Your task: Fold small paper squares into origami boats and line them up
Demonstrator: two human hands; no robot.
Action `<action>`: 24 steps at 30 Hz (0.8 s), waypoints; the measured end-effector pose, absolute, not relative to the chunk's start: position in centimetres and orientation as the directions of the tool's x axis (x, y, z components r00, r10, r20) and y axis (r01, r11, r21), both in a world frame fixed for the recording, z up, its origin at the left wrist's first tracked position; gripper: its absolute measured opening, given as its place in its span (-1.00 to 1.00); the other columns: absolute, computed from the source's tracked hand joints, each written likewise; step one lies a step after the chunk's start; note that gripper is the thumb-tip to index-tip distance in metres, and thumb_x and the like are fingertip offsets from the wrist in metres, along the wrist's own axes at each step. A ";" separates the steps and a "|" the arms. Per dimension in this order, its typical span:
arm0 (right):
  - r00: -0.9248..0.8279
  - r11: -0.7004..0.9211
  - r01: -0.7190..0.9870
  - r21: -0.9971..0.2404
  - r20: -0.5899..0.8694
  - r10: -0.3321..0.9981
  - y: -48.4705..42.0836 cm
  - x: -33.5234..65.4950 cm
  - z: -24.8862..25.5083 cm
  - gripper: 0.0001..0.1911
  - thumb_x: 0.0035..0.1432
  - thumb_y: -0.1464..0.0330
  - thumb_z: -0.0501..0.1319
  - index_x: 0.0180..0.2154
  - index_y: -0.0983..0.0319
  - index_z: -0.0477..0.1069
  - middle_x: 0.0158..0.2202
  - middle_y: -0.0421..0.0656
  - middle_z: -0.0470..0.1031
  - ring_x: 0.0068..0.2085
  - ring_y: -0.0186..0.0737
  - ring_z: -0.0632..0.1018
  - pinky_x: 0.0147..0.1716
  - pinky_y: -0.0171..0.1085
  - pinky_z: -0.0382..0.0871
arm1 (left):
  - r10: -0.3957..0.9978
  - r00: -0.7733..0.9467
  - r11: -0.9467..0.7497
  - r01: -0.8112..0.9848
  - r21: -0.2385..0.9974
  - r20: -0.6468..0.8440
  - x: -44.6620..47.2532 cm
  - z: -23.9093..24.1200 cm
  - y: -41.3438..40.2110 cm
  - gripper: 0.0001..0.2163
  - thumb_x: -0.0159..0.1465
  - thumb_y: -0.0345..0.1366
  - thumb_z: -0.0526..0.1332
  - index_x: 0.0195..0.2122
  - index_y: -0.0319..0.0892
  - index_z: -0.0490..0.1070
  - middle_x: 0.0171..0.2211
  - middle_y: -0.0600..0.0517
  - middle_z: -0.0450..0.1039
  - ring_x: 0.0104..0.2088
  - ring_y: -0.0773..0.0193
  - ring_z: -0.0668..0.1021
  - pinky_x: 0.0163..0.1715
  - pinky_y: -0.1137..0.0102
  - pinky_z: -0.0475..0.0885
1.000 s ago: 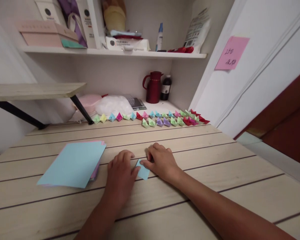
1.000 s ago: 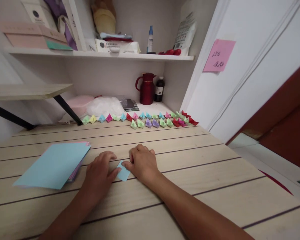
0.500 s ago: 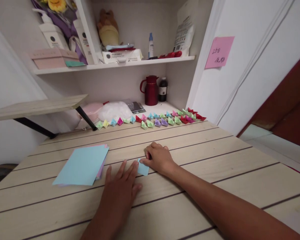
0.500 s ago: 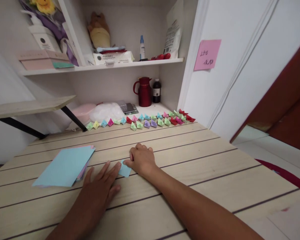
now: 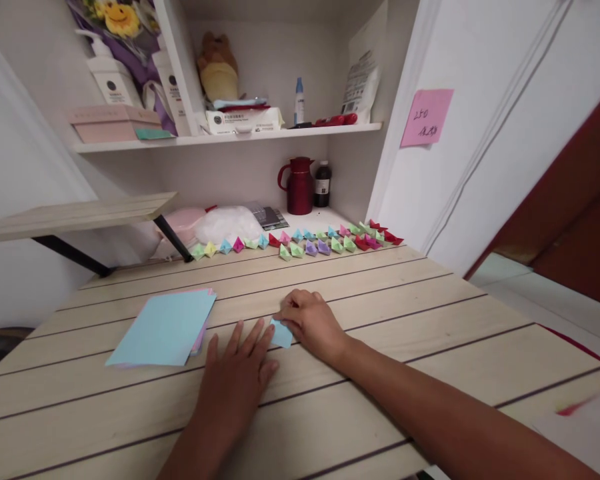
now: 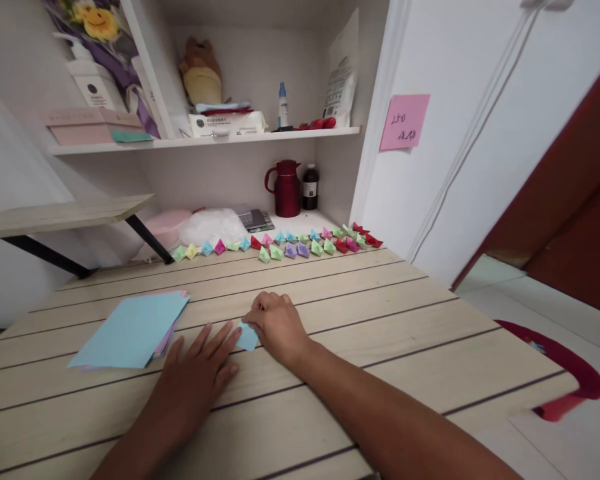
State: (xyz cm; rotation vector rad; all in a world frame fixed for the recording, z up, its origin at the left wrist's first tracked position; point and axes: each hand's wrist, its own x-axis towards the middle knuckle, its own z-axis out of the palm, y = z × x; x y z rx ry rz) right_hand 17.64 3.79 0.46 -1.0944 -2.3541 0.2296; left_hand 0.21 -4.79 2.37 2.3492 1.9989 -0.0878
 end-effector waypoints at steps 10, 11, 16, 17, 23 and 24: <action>-0.719 0.732 0.681 0.030 0.215 0.661 2.3 18.8 1.2 -0.52 0.29 0.42 0.03 0.22 0.08 0.21 0.19 -0.03 0.26 0.05 0.03 0.31 -0.09 -0.03 0.20 | 0.985 0.155 -0.156 0.988 -0.004 -0.081 0.5 2.7 -5.0 -0.52 0.35 -0.15 -0.02 0.30 0.09 0.06 0.35 0.19 -0.07 0.35 -0.06 0.02 0.22 -0.26 -0.10; -0.727 0.737 0.674 0.037 0.206 0.655 2.1 19.1 1.3 -0.52 0.30 0.42 0.01 0.23 0.08 0.19 0.22 -0.04 0.24 0.06 0.03 0.31 -0.08 -0.03 0.21 | 0.985 0.153 -0.154 0.988 0.001 -0.076 0.5 2.7 -5.0 -0.52 0.35 -0.15 -0.03 0.30 0.10 0.06 0.35 0.19 -0.07 0.35 -0.07 0.02 0.21 -0.26 -0.09; -0.725 0.733 0.679 0.041 0.195 0.660 1.4 20.2 1.2 -0.53 0.33 0.43 -0.03 0.24 0.09 0.18 0.24 -0.06 0.23 0.05 0.01 0.34 -0.06 -0.02 0.25 | 0.985 0.167 -0.166 0.986 0.018 -0.047 0.2 2.1 -5.0 -0.53 0.36 -0.16 -0.05 0.30 0.11 0.05 0.35 0.21 -0.07 0.35 -0.06 0.04 0.20 -0.25 -0.05; -0.719 0.729 0.684 0.036 0.201 0.665 1.3 20.3 1.1 -0.54 0.33 0.43 -0.03 0.23 0.09 0.20 0.22 -0.06 0.26 0.05 0.01 0.35 -0.06 -0.01 0.26 | 0.985 0.166 -0.166 0.986 0.021 -0.045 0.2 2.1 -5.1 -0.54 0.36 -0.16 -0.06 0.30 0.12 0.05 0.35 0.22 -0.07 0.35 -0.06 0.04 0.20 -0.24 -0.05; -0.660 0.717 0.692 -0.084 0.331 0.675 0.5 20.9 -0.3 -0.64 0.33 0.41 0.03 0.10 0.11 0.37 0.09 -0.06 0.42 0.04 -0.07 0.40 -0.01 -0.07 0.31 | 0.987 0.155 -0.153 0.987 0.051 -0.035 0.1 2.0 -5.2 -0.55 0.36 -0.19 -0.04 0.28 0.23 0.05 0.35 0.23 -0.06 0.35 -0.05 0.03 0.21 -0.23 -0.04; -0.652 0.720 0.687 -0.099 0.353 0.671 0.4 21.0 -0.6 -0.65 0.33 0.41 0.03 0.09 0.13 0.39 0.07 -0.06 0.44 0.04 -0.08 0.41 -0.01 -0.07 0.32 | 0.988 0.153 -0.151 0.987 0.060 -0.028 0.1 2.0 -5.2 -0.55 0.36 -0.19 -0.04 0.28 0.24 0.06 0.35 0.23 -0.06 0.35 -0.04 0.03 0.21 -0.22 -0.05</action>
